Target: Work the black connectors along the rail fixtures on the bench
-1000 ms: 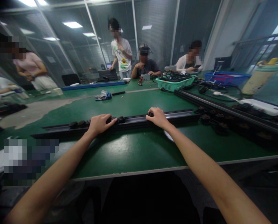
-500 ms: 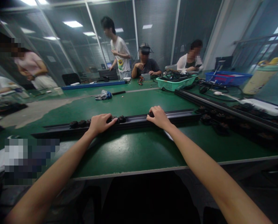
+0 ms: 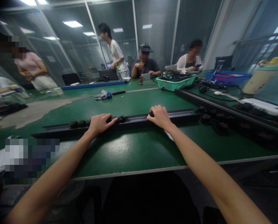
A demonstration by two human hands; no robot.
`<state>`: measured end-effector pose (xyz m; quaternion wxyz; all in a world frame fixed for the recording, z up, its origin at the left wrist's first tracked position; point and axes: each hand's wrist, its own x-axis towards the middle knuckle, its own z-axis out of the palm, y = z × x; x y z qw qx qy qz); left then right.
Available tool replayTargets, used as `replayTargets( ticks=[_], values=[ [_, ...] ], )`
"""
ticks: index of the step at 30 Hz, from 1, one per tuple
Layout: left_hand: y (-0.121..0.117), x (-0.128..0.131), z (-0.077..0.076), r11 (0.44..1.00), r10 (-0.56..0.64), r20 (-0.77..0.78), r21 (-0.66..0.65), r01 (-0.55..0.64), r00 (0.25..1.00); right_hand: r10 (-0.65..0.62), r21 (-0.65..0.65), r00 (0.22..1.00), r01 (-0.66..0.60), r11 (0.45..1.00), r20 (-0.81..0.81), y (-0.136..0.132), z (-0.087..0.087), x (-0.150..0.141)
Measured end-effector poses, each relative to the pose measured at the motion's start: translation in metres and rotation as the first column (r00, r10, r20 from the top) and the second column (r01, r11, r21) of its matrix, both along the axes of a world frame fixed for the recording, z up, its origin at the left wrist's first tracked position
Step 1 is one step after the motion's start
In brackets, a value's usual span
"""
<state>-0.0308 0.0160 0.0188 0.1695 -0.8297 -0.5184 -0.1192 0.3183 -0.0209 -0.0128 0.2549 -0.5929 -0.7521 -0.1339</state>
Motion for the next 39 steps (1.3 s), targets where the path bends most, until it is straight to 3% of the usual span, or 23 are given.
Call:
replayTargets(
  ticks=[5, 39],
  values=[
    [0.0013, -0.0008, -0.0013, 1.0, -0.005, 0.004, 0.002, 0.005, 1.0, -0.014, 0.013, 0.998, 0.013, 1.0, 0.068, -0.0023, 0.0011, -0.0005],
    [0.0014, -0.0021, -0.0016, 1.0, -0.013, 0.018, -0.01, 0.013, 1.0, -0.04, -0.019, 0.997, 0.041, 0.999, 0.072, -0.006, 0.0097, 0.005]
  ],
)
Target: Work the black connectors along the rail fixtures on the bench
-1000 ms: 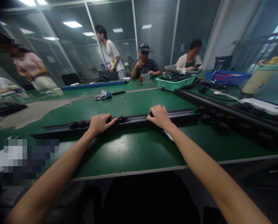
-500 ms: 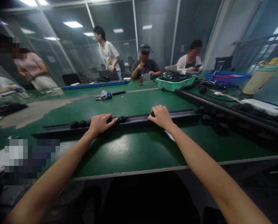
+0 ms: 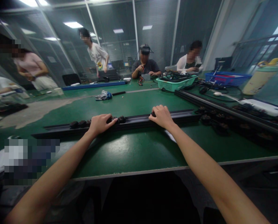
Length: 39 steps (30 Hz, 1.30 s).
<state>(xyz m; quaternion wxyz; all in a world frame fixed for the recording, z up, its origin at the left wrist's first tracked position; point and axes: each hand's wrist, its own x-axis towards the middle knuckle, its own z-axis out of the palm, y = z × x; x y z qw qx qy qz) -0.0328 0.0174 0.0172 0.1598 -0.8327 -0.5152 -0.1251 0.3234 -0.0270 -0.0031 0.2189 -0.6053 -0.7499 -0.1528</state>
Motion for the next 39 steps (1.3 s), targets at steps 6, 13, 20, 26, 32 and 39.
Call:
replayTargets(
  ticks=[6, 13, 20, 26, 32, 39],
  values=[
    [-0.0004, 0.0007, 0.0006, 1.0, 0.012, -0.009, -0.005, -0.012, 1.0, -0.006, -0.006, 1.0, 0.006, 1.0, 0.004, 0.0015, -0.0005, 0.0019],
    [-0.0005, 0.001, 0.0009, 1.0, 0.011, -0.02, 0.003, -0.01, 1.0, -0.013, -0.021, 1.0, 0.013, 1.0, -0.007, 0.0055, -0.0033, 0.0045],
    [0.0009, 0.0001, -0.0007, 1.0, 0.004, -0.011, 0.011, -0.004, 1.0, -0.029, -0.093, 0.999, 0.027, 0.995, -0.021, 0.005, -0.002, 0.0061],
    [-0.0001, 0.0006, -0.0002, 1.0, 0.012, -0.009, -0.001, -0.012, 1.0, -0.063, -0.102, 0.997, 0.059, 0.993, -0.039, 0.0017, -0.0003, 0.0031],
    [-0.0006, 0.001, 0.0008, 1.0, 0.008, -0.004, -0.007, -0.008, 1.0, -0.088, -0.084, 0.996, 0.086, 0.993, -0.02, 0.0001, 0.0012, 0.0027],
    [-0.0007, 0.0013, 0.0007, 1.0, 0.005, -0.016, 0.011, -0.005, 1.0, -0.119, -0.091, 0.992, 0.114, 0.989, -0.047, 0.0013, 0.0001, 0.0027]
  ],
)
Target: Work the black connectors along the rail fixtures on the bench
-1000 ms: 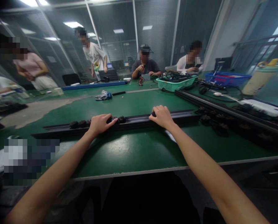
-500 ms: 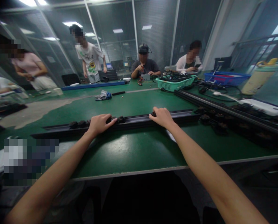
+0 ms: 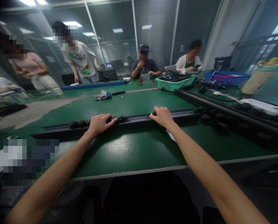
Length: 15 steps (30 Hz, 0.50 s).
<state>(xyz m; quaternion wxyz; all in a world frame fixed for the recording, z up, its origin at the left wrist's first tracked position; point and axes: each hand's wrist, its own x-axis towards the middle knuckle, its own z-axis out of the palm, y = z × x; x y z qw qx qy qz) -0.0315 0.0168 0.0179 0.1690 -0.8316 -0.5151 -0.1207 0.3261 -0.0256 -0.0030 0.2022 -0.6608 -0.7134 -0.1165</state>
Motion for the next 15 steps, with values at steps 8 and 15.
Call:
replayTargets(
  ticks=[8, 15],
  values=[
    [-0.0004, 0.0003, 0.0005, 1.0, 0.01, -0.003, -0.015, -0.01, 1.0, -0.039, 0.004, 0.999, 0.038, 0.999, 0.023, -0.0025, 0.0023, -0.0002],
    [-0.0003, 0.0007, 0.0008, 1.0, 0.005, 0.004, -0.017, -0.005, 1.0, -0.048, 0.026, 0.998, 0.047, 0.999, 0.043, -0.0019, 0.0012, -0.0002]
  ],
)
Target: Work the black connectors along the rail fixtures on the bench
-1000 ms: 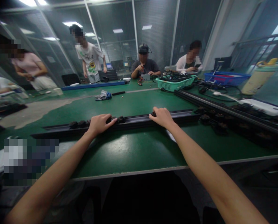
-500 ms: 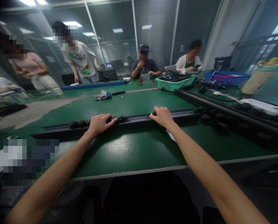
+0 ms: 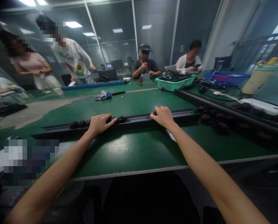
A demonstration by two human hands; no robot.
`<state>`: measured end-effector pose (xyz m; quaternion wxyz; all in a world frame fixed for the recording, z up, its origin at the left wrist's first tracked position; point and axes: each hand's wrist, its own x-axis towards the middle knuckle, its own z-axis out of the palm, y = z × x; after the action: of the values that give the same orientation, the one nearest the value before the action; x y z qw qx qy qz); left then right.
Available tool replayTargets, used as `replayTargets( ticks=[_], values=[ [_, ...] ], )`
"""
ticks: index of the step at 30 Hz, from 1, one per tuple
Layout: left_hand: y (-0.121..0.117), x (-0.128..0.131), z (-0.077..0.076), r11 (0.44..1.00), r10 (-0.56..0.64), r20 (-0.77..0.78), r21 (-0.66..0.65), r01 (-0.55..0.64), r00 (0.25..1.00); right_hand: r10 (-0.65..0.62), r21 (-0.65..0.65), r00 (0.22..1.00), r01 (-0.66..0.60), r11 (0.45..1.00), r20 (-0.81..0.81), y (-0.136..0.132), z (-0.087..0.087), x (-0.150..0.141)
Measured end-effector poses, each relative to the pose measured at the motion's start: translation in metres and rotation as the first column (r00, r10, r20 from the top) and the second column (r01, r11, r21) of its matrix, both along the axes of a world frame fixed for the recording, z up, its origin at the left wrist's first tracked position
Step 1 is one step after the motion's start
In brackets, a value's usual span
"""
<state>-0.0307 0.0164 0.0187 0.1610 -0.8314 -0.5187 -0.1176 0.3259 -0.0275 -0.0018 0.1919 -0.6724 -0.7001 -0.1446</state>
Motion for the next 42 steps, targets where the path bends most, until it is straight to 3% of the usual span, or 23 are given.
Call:
replayTargets(
  ticks=[42],
  values=[
    [0.001, -0.001, -0.001, 1.0, -0.001, -0.007, 0.013, 0.001, 1.0, -0.068, -0.102, 0.998, 0.07, 0.992, 0.017, -0.002, 0.01, 0.004]
  ],
)
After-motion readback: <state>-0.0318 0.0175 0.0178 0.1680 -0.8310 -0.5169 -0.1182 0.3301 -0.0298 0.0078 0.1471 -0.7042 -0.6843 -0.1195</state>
